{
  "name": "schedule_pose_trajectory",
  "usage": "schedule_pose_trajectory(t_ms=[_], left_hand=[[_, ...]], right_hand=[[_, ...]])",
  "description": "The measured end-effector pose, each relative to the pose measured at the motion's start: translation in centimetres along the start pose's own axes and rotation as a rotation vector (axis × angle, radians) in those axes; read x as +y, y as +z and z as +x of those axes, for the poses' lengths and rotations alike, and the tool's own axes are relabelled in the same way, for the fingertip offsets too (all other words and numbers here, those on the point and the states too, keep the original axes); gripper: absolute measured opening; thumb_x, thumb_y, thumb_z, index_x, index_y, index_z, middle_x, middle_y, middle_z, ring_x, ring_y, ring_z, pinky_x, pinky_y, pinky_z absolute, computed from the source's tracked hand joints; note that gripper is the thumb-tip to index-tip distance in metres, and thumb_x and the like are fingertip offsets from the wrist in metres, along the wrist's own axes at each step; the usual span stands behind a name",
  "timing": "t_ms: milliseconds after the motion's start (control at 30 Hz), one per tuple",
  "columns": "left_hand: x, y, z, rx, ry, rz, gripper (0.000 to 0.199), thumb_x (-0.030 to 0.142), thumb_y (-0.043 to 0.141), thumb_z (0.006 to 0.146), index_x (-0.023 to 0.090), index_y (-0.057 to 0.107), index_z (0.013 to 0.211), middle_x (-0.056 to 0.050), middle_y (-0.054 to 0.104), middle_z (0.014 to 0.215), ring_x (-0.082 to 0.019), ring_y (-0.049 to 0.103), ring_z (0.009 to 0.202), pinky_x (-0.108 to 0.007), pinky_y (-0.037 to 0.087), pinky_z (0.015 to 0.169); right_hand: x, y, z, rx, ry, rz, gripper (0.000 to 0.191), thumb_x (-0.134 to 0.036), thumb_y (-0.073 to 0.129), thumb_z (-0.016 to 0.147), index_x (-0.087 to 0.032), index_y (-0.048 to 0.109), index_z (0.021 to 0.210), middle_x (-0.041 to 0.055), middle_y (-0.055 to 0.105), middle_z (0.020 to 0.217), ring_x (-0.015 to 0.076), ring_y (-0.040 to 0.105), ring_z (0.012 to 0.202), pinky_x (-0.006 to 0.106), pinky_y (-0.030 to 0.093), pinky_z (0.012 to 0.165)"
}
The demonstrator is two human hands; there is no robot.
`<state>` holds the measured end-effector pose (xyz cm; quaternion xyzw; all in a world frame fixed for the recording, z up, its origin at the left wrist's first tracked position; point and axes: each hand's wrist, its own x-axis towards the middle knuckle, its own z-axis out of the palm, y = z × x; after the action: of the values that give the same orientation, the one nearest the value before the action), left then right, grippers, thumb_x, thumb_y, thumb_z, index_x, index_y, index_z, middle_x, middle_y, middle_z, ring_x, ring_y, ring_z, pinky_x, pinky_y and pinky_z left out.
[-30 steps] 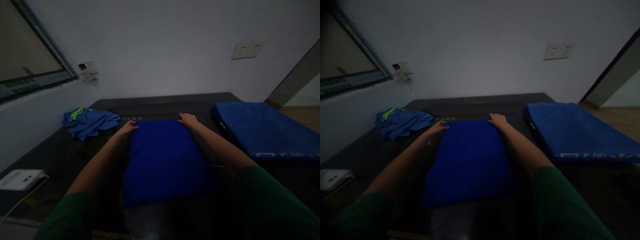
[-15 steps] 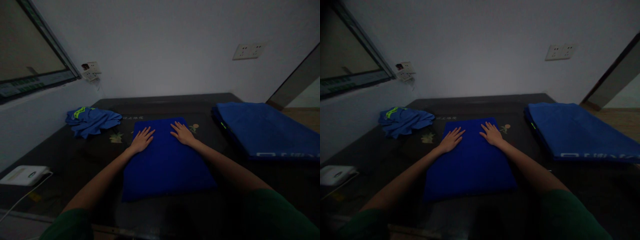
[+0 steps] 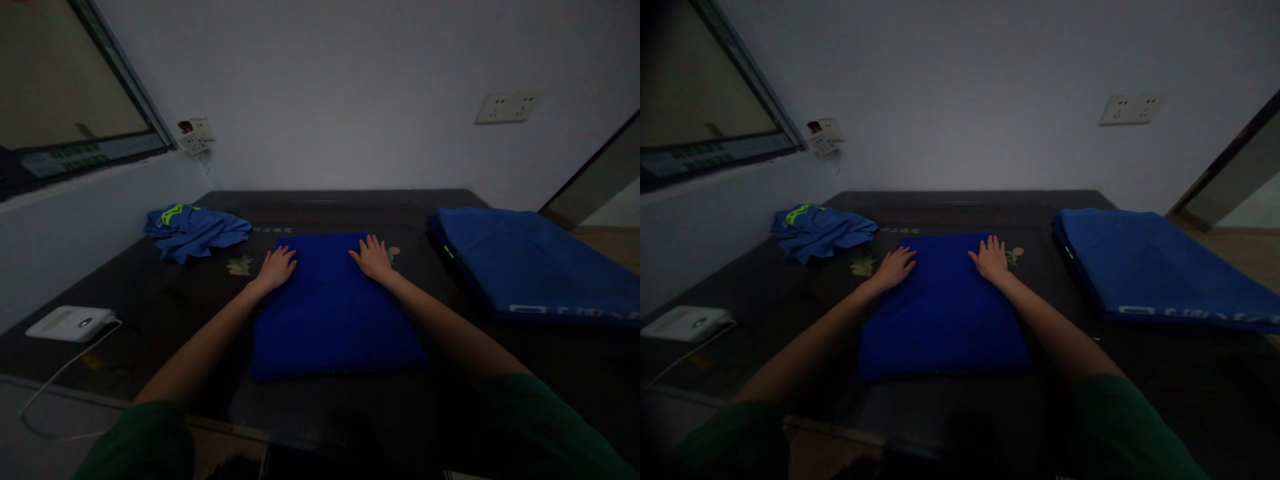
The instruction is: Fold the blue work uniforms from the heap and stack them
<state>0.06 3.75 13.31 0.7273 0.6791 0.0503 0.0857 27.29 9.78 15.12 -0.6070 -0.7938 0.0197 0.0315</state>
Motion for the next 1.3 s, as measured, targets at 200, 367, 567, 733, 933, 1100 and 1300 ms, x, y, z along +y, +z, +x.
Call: schedule_pose_trajectory(t_ms=[200,367,567,733,933,1100,1300], left_hand=[[0.6,1.5,-2.2,-0.059,0.178,-0.063,0.056,0.054,0.023,0.098,0.034,0.022,0.150,-0.004,0.016,0.159,-0.026,0.013,0.146,-0.052,0.019,0.115],[-1.1,2.4,-2.8,-0.039,0.020,-0.014,0.058,0.052,0.020,0.098,0.029,0.020,0.151,-0.006,0.014,0.159,-0.025,0.012,0.146,-0.052,0.018,0.115],[0.1,-0.1,-4.1,0.028,-0.018,0.105,0.052,0.040,0.029,0.099,0.016,0.039,0.145,-0.014,0.035,0.151,-0.028,0.025,0.143,-0.058,0.008,0.115],[3.4,-1.1,-8.3,-0.105,0.339,-0.133,0.051,0.048,0.027,0.099,0.035,0.029,0.148,-0.002,0.027,0.156,-0.025,0.022,0.144,-0.053,0.021,0.114],[3.9,0.9,-10.7,-0.070,0.387,-0.070,0.056,0.054,0.031,0.097,0.038,0.019,0.150,-0.001,0.016,0.159,-0.025,0.014,0.146,-0.052,0.014,0.117],[2.5,0.9,-11.2,-0.048,0.334,-0.023,0.054,0.050,0.031,0.098,0.034,0.025,0.149,-0.003,0.019,0.159,-0.024,0.017,0.146,-0.049,0.017,0.117],[3.3,-0.6,-14.8,-0.097,0.442,-0.142,0.051,0.043,0.034,0.099,0.031,0.029,0.149,-0.004,0.025,0.157,-0.023,0.021,0.145,-0.050,0.019,0.117]], right_hand=[[0.3,0.8,0.2,-0.037,0.004,0.048,0.065,-0.052,0.029,0.097,-0.012,0.030,0.149,0.0197,0.021,0.156,0.0307,0.014,0.145,0.052,0.016,0.114],[1.8,2.5,0.2,0.050,0.019,0.096,0.065,-0.053,0.029,0.097,-0.011,0.034,0.147,0.0185,0.023,0.155,0.0286,0.016,0.145,0.053,0.016,0.114],[0.6,0.0,-1.8,0.145,-0.129,0.077,0.054,-0.036,0.035,0.097,-0.007,0.041,0.142,0.0197,0.030,0.152,0.0286,0.018,0.144,0.052,0.016,0.115],[-1.2,-1.7,-8.5,-0.013,-0.390,0.127,0.055,-0.047,0.035,0.096,-0.021,0.042,0.144,0.0124,0.029,0.154,0.0305,0.022,0.143,0.054,0.027,0.112],[1.0,0.1,-12.3,-0.047,-0.428,0.033,0.060,-0.054,0.033,0.096,-0.025,0.032,0.148,0.0108,0.025,0.155,0.0283,0.020,0.144,0.056,0.018,0.114],[1.9,0.1,-12.1,0.007,-0.417,0.029,0.057,-0.049,0.032,0.097,-0.020,0.038,0.146,0.0110,0.030,0.153,0.0262,0.022,0.143,0.052,0.018,0.116],[1.5,-1.4,-15.2,0.003,-0.491,0.129,0.051,-0.041,0.037,0.097,-0.020,0.041,0.144,0.0110,0.030,0.154,0.0269,0.022,0.143,0.052,0.026,0.114]])
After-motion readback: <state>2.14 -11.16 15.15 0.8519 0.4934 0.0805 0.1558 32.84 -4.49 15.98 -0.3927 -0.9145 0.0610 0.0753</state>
